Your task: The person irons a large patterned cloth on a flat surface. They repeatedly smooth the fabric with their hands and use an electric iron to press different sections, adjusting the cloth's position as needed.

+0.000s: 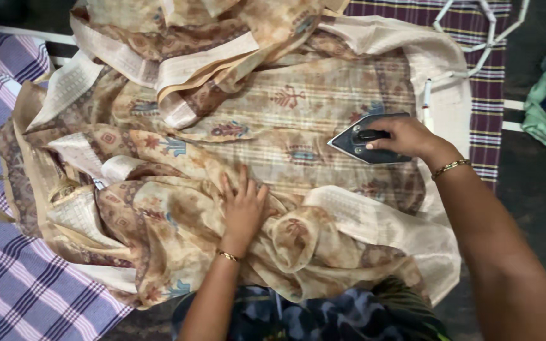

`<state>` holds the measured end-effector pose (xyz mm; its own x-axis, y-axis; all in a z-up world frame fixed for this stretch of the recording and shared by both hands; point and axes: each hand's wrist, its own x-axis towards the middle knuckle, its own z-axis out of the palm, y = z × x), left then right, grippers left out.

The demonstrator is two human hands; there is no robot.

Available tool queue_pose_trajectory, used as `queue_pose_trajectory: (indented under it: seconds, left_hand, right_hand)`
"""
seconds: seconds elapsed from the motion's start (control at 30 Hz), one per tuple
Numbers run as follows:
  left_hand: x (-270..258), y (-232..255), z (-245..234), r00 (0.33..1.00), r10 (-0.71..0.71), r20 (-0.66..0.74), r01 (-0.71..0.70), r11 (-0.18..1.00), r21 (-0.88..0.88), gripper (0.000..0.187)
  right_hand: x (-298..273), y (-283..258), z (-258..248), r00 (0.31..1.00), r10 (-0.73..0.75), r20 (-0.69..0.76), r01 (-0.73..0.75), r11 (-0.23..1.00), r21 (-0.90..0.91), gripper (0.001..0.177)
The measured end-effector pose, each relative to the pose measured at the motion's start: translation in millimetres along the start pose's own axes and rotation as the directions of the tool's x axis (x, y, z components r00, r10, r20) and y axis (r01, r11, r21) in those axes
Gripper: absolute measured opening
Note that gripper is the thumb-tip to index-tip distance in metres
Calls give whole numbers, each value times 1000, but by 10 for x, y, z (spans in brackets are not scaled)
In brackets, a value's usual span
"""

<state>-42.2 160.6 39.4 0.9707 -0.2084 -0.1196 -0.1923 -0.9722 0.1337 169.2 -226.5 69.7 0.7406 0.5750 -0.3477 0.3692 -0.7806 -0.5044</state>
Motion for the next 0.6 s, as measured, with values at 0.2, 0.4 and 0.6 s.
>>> queue_pose_trajectory:
  seconds: [0.2,0.4,0.6]
  left_hand:
    - [6,-217,253,995,94,-37,-100,976,-193,51]
    - [23,-361,488,994,101,-47,-112,888,-447,18]
    - [1,-382,349,997,78,19,-60,883,-465,8]
  right_hand:
    - [410,-501,144,993,-69,97,79,991,-104,51]
    - [663,-1018,206,990,-50,133,71,984,-161,52]
    - [979,-1244,283,990,-126,57,135,969,-204,52]
